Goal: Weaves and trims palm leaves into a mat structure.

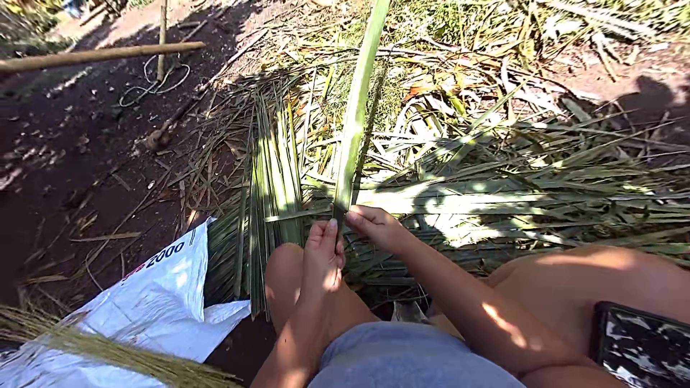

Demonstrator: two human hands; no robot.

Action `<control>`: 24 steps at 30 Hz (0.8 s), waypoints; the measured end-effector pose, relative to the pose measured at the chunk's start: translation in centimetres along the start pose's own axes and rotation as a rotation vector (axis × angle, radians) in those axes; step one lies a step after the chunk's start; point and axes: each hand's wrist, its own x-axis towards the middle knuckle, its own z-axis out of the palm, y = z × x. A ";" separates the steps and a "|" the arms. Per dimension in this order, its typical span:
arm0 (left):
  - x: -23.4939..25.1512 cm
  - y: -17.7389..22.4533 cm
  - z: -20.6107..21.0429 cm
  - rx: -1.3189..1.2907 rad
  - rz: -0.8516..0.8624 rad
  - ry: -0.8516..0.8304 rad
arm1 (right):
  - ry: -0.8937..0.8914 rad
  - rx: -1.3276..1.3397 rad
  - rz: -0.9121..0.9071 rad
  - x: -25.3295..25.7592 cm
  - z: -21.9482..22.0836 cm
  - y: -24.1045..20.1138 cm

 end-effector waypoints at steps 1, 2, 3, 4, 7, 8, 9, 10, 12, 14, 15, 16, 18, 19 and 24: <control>0.0 0.0 0.0 -0.003 -0.002 0.002 | 0.008 0.000 -0.007 0.0 0.1 0.2; -0.1 0.1 -0.1 -0.005 -0.009 0.002 | 0.013 0.005 -0.007 0.0 0.2 0.2; -0.2 0.3 -0.1 -0.007 -0.020 -0.001 | 0.016 0.015 -0.003 0.0 0.3 0.2; -0.2 0.4 -0.1 -0.012 -0.035 -0.003 | 0.015 0.025 0.000 0.1 0.3 0.1; -0.6 0.5 -0.2 -0.024 -0.078 -0.008 | -0.017 0.031 0.019 0.2 -0.1 -0.5; -0.7 0.4 -0.3 -0.032 -0.083 -0.012 | -0.048 -0.008 0.024 0.2 -0.4 -0.8; -0.8 0.4 -0.5 -0.040 -0.089 -0.018 | -0.085 -0.068 0.014 0.2 -0.9 -1.0; -0.9 0.3 -0.6 -0.047 -0.096 -0.024 | -0.113 -0.149 -0.015 0.2 -1.2 -1.1; -1.1 0.3 -0.9 -0.051 -0.124 -0.050 | -0.062 -0.385 -0.120 0.4 -1.7 -1.4; -1.5 0.1 -1.4 -0.042 -0.161 -0.092 | 0.065 -0.587 -0.159 0.6 -2.6 -2.0; -1.8 -0.1 -1.6 -0.019 -0.184 -0.110 | 0.123 -0.641 -0.151 0.8 -3.4 -2.0; -2.2 -0.3 -1.9 0.011 -0.206 -0.123 | 0.196 -0.663 -0.141 1.1 -4.4 -1.7; -2.7 -0.6 -3.1 0.072 -0.218 -0.151 | 0.319 -0.573 -0.041 1.3 -6.5 -1.3; -2.8 -0.5 -3.9 0.114 -0.210 -0.165 | 0.359 -0.509 0.016 1.4 -7.5 -1.4; -2.2 1.9 -10.3 0.437 -0.111 -0.165 | 0.556 0.035 0.249 2.0 -10.5 -0.4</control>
